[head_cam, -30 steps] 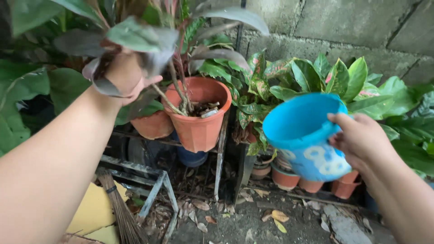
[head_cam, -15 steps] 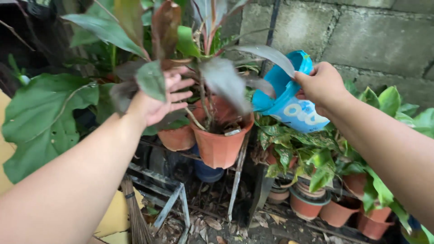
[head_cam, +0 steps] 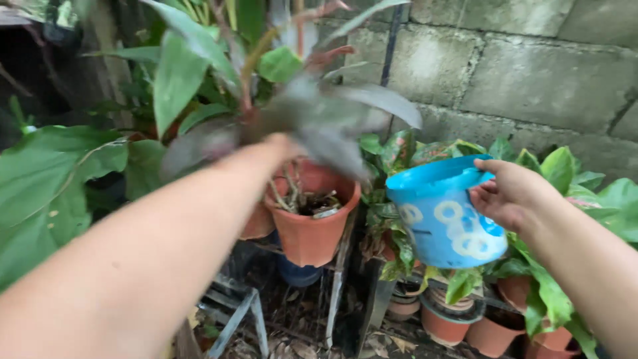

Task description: Watering various potted plants using a bucket refilled from an outdoor hose.

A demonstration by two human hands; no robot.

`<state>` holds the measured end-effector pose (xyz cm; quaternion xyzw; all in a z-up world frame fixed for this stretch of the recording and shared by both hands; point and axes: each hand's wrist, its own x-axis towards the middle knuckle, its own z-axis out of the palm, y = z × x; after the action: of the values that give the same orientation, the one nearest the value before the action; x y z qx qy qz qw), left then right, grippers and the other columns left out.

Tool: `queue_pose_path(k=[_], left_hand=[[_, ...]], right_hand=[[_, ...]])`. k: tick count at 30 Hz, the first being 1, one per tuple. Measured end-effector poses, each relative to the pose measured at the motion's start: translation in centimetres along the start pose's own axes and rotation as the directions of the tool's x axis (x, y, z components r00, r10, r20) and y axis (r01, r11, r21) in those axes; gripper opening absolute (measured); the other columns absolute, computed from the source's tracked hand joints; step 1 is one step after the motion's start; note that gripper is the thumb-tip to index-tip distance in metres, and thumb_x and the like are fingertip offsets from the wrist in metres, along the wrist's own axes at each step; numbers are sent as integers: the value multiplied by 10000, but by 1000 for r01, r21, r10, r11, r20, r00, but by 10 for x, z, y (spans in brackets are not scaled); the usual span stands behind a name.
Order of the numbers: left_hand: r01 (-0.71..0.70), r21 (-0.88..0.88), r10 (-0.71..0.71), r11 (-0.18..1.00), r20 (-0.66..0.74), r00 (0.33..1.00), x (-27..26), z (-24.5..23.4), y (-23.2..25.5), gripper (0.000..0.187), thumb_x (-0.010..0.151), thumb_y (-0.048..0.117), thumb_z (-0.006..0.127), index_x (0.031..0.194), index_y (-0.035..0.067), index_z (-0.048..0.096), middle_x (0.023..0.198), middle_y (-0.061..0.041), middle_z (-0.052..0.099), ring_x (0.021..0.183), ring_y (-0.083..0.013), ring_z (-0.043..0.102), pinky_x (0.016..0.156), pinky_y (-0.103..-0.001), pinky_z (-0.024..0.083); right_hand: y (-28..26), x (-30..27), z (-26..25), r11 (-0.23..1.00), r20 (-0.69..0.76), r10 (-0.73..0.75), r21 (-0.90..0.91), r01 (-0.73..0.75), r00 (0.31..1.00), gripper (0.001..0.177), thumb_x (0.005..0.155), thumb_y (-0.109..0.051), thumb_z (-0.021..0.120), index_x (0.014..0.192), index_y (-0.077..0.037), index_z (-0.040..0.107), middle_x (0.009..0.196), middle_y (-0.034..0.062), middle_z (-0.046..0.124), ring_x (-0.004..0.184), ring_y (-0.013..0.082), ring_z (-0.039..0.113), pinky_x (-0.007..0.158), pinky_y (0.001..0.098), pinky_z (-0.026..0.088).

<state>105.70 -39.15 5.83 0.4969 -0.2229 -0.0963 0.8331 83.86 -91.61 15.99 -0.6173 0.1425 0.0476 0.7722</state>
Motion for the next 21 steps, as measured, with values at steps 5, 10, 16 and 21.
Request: queue_pose_path(k=[5,10,16,21], left_hand=[[-116,61,104,991,176,979,-153,153,96,361,1080,340,530,1319,69,530,1240,-31,566,1158,-203,521,996,-360,417],[-228,89,187,970,330,925,-147,51,116,173,1160,246,529,1160,74,513,1000,-36,534,975,-215,509,904,-403,426],[-137,336,244,932,-302,922,-211,153,133,741,1018,471,406,1634,147,152,1703,-48,139,1563,-274,142,1233,-483,145],[-168,297,260,940,-304,917,-230,145,138,748,1022,469,379,1638,100,172,1730,-96,171,1580,-321,175,1245,-479,116]], right_hand=[[-27,-45,-12,998,-147,-34,-59,25,989,336,959,-265,738,964,-108,440,818,30,472,716,192,523,649,306,504],[-38,-27,-31,969,18,-137,-204,138,990,242,882,-203,737,1018,-67,590,876,43,578,763,171,591,679,287,527],[-55,-18,16,936,-38,-258,-257,240,965,194,885,-142,747,970,-78,585,904,64,563,778,225,599,695,353,545],[-63,32,76,871,30,-352,-355,339,935,228,892,-190,758,959,-15,629,895,107,608,752,228,603,677,351,553]])
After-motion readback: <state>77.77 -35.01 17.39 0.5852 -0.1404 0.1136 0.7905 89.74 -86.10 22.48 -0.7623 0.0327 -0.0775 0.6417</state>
